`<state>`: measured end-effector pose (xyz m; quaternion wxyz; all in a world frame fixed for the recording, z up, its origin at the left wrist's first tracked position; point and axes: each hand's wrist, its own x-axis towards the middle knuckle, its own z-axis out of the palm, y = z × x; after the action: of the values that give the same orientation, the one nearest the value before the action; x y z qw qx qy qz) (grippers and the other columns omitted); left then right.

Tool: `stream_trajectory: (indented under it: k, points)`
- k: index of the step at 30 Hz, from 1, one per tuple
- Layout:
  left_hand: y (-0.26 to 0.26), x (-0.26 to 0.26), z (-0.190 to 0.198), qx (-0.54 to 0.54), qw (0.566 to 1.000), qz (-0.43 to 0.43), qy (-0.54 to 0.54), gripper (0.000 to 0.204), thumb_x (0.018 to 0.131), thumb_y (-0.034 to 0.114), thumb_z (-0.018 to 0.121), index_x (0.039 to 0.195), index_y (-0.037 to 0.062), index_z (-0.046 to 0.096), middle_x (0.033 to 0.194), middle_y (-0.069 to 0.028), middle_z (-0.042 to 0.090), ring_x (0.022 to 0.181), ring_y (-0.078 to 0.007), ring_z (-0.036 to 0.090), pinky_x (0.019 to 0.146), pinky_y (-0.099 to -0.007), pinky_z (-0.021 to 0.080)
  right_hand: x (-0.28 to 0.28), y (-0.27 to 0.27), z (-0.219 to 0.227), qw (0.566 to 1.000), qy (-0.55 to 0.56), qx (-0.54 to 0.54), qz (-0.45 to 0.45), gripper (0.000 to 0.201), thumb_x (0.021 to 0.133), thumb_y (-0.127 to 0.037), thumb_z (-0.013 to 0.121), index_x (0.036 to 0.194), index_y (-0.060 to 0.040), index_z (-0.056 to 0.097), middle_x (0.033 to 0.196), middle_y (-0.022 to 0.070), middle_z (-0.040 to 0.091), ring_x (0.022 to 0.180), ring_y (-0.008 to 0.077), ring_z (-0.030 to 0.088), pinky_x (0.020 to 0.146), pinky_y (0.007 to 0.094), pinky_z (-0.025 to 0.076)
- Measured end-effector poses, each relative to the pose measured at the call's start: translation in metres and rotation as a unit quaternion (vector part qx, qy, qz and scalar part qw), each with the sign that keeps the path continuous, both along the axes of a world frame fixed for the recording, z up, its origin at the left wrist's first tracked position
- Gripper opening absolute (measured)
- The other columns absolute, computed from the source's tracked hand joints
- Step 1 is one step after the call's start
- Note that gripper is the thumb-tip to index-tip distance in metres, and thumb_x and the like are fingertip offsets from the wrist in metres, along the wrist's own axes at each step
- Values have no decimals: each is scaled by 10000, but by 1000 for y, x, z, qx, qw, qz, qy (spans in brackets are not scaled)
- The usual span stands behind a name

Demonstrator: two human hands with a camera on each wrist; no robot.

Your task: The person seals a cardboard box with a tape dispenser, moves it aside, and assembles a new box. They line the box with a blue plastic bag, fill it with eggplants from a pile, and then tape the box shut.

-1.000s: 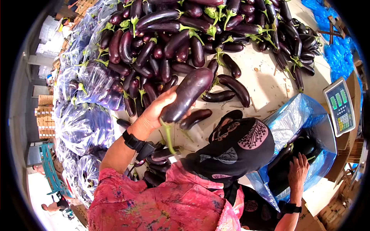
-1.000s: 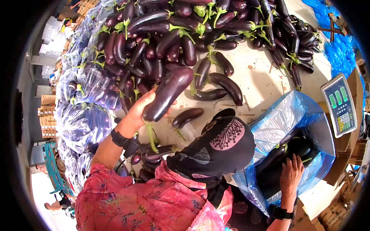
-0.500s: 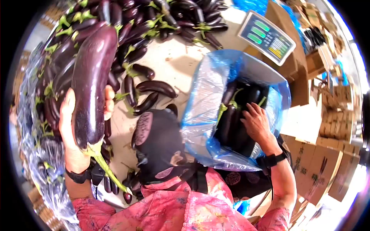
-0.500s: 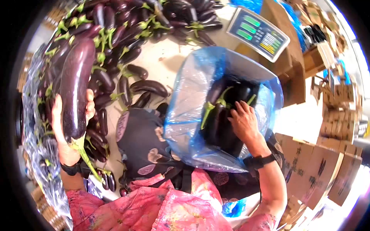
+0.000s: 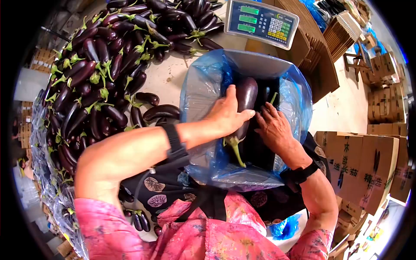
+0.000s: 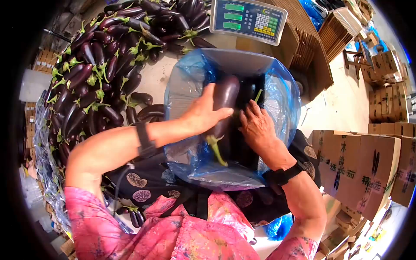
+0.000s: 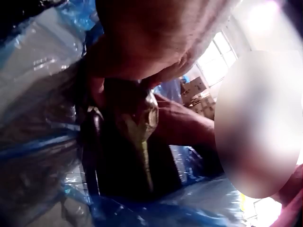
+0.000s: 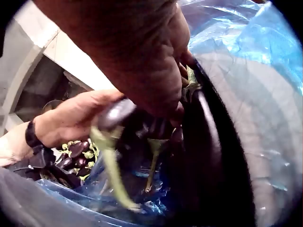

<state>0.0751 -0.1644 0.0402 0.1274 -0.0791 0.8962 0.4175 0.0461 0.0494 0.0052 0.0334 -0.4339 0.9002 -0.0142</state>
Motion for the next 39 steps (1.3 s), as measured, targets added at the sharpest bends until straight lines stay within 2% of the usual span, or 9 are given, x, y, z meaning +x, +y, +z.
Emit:
stream_trajectory:
  k: [9,13,15,17,19,22,31,34,39]
  points:
    - [26,1,-34,-8,990,-49,-131,939,895,346,636,1479,-127,75,1036,-406,621,1001,-541,616,924,-538,485,5,-6,3,999,-19,-17,-19,617,779,-180,742,1313,49,533,1366,206,540,1355,354,423,1056,434,401]
    - [17,-6,-28,83,970,-65,-218,964,881,304,677,1454,-157,53,952,-338,663,710,-398,709,758,-421,586,8,-10,7,998,-39,6,-38,659,776,-156,744,1349,47,492,1384,214,522,1364,369,409,1062,449,396]
    - [-7,-18,-10,75,957,-113,-256,656,896,397,676,1255,-125,505,859,-239,698,651,-309,717,632,-437,586,11,-11,14,998,-62,-2,-34,662,780,-138,745,1361,32,477,1392,208,513,1366,373,404,1085,454,375]
    - [-60,-42,38,86,932,-295,-192,668,933,456,629,1390,-7,476,969,-136,680,767,-192,670,677,-344,561,11,-22,25,995,-71,-70,-24,632,792,-130,737,1354,19,486,1402,203,502,1352,373,416,1093,449,370]
    - [-126,-35,83,269,947,-150,-87,611,950,408,633,1407,34,475,1048,-88,683,916,-179,665,770,-311,551,14,-35,36,994,-37,-100,-3,623,788,-164,751,1342,-9,511,1424,186,481,1333,368,432,1069,450,385]
    - [-218,10,109,249,966,23,71,585,963,370,626,1411,35,455,1134,-111,659,1010,-187,649,886,-307,526,17,-46,29,995,-58,-71,33,653,781,-179,762,1365,-32,509,1486,180,424,1361,376,400,1085,458,374]
    - [-326,299,-159,138,921,319,-177,653,876,411,718,1369,50,489,1058,-66,672,1030,-185,594,885,-345,494,21,-59,27,997,-64,-1,53,632,780,-101,749,1364,-31,517,1537,187,364,1399,413,346,1143,482,331]
    - [-293,379,-298,-45,968,183,-164,663,803,361,768,1320,27,522,1183,-167,615,1132,-306,554,950,-409,466,22,-64,31,995,-66,29,62,637,794,-95,733,1380,-26,494,1544,198,344,1398,429,339,1144,487,327]
    - [-220,336,-259,-129,914,379,-61,607,753,314,761,1242,9,568,1220,-220,546,1167,-378,517,980,-442,442,18,-67,39,991,-83,83,69,635,811,-99,711,1394,-17,471,1545,224,324,1398,445,330,1145,488,321]
